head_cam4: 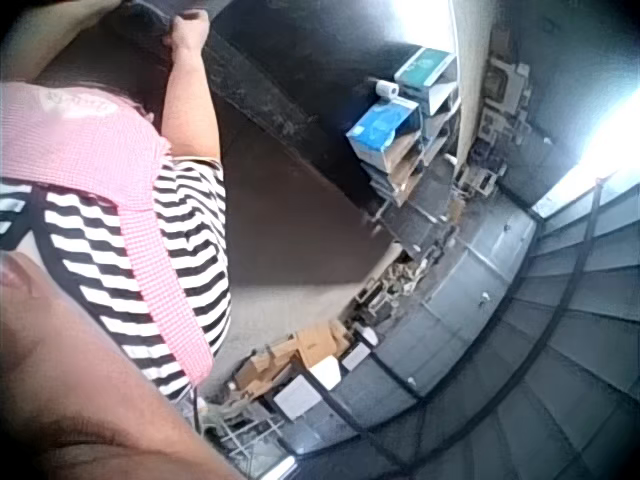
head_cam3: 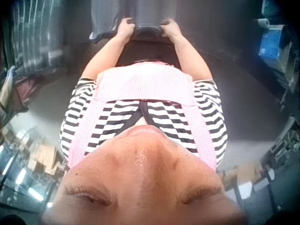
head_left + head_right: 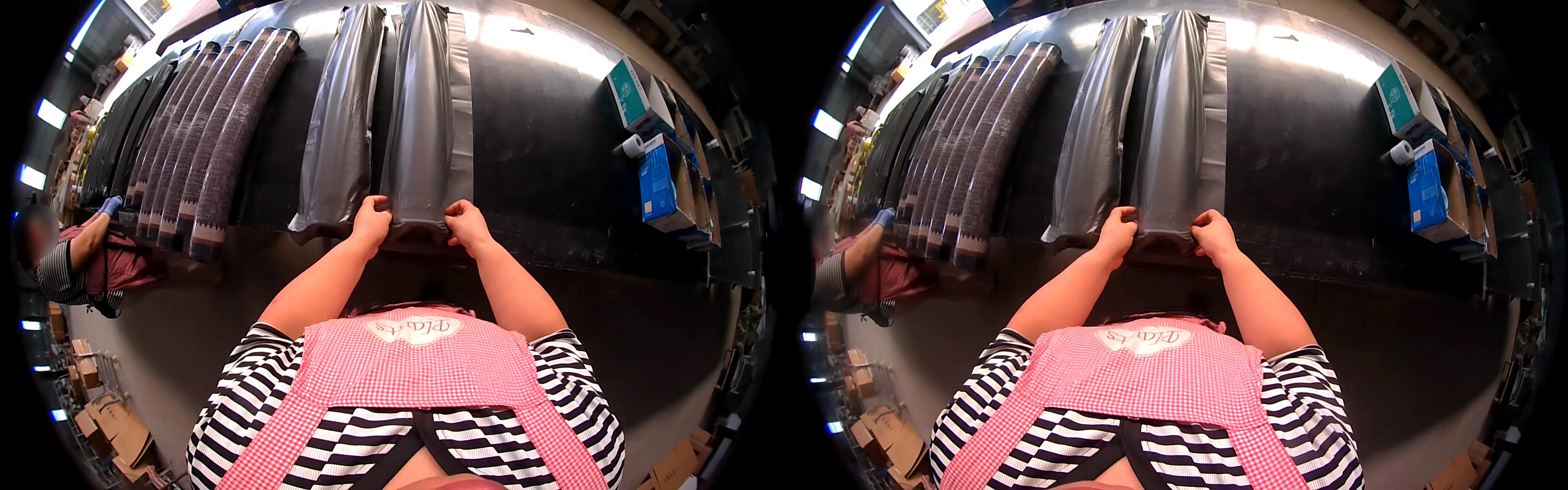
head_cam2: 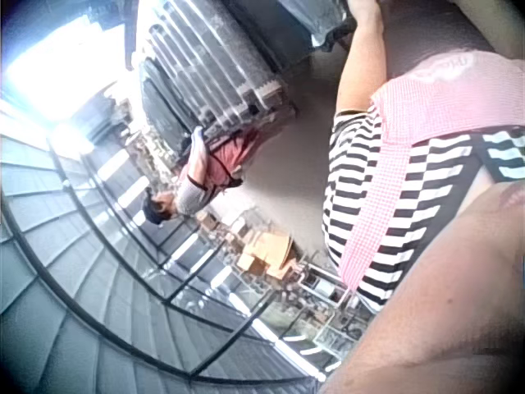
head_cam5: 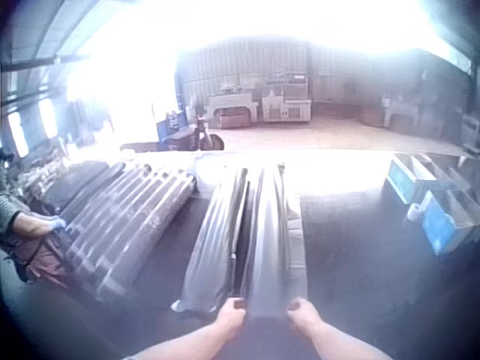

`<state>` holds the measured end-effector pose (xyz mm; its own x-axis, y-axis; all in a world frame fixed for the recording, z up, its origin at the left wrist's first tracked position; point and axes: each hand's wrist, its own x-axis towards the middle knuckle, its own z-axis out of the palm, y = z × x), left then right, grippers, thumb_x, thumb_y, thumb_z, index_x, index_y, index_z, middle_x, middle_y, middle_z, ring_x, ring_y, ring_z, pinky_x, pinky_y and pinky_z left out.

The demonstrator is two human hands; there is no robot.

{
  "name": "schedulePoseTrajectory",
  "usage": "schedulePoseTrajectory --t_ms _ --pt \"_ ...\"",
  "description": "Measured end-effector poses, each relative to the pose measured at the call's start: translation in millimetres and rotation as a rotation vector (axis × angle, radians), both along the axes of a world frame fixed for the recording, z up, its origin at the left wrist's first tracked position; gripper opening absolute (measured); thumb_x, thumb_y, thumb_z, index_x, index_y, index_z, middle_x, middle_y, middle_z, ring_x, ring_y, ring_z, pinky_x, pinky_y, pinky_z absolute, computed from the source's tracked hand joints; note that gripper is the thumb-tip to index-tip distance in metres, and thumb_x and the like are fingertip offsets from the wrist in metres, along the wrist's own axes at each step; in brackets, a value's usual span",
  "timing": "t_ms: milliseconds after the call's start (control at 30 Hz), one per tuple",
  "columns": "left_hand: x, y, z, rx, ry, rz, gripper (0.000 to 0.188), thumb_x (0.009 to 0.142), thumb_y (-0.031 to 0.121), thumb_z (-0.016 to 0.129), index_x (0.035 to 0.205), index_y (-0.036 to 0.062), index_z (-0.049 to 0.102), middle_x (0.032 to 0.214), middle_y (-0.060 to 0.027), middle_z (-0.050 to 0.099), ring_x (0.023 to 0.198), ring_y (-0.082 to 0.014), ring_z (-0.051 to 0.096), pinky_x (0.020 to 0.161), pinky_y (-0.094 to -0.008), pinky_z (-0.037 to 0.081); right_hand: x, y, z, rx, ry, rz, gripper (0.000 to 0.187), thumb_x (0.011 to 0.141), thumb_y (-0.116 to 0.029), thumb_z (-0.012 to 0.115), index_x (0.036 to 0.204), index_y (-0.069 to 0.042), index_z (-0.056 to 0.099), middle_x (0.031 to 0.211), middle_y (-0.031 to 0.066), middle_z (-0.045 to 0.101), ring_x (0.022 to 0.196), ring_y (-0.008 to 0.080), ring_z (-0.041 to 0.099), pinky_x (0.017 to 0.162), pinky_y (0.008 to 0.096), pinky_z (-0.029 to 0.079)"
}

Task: The person wraps rolled mats in black plastic bags, folding the ends and securing them with tape. They then apply white labels to the wrapped mats on a table.

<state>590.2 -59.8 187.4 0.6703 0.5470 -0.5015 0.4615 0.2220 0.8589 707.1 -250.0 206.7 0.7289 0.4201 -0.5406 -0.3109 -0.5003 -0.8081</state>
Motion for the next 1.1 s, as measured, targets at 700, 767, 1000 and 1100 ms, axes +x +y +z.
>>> schedulePoseTrajectory --t_ms 700,767,1000,1100 --pt "-27.4 60.3 120.6 0.915 0.118 -0.463 0.097 0.077 0.056 0.074 0.148 0.0027 0.036 0.139 -0.0199 0.048 0.126 -0.0402 0.049 0.107 -0.0428 0.040 22.6 100.2 34.9 0.325 -0.096 0.133 0.089 0.070 -0.027 0.087 0.137 0.003 0.038 0.126 0.0186 0.058 0.115 0.0273 0.059 0.099 0.0360 0.046" --pt "-48.2 96.9 107.3 1.023 0.203 -0.259 0.096 0.077 0.054 0.076 0.147 0.0030 0.038 0.136 -0.0195 0.052 0.124 -0.0389 0.051 0.104 -0.0418 0.043 23.0 110.6 23.9 0.251 -0.169 0.111 0.084 0.071 -0.027 0.086 0.135 0.003 0.040 0.125 0.0174 0.059 0.113 0.0264 0.059 0.098 0.0361 0.046" --pt "-76.0 118.4 59.1 0.218 0.008 -0.121 0.117 0.064 0.034 0.089 0.154 0.0020 0.021 0.143 -0.0205 0.048 0.133 -0.0293 0.046 0.110 -0.0369 0.036 11.0 139.6 32.3 0.270 -0.209 0.246 0.098 0.067 -0.030 0.087 0.140 0.004 0.032 0.130 0.0207 0.057 0.119 0.0304 0.058 0.102 0.0371 0.044" --pt "-90.8 144.7 71.7 0.231 -0.047 -0.130 0.114 0.064 0.031 0.088 0.153 0.0020 0.023 0.142 -0.0212 0.049 0.133 -0.0291 0.046 0.110 -0.0371 0.036 -2.3 160.9 39.3 0.289 -0.262 0.265 0.097 0.067 -0.030 0.087 0.141 0.004 0.032 0.131 0.0213 0.056 0.120 0.0318 0.057 0.103 0.0372 0.044"
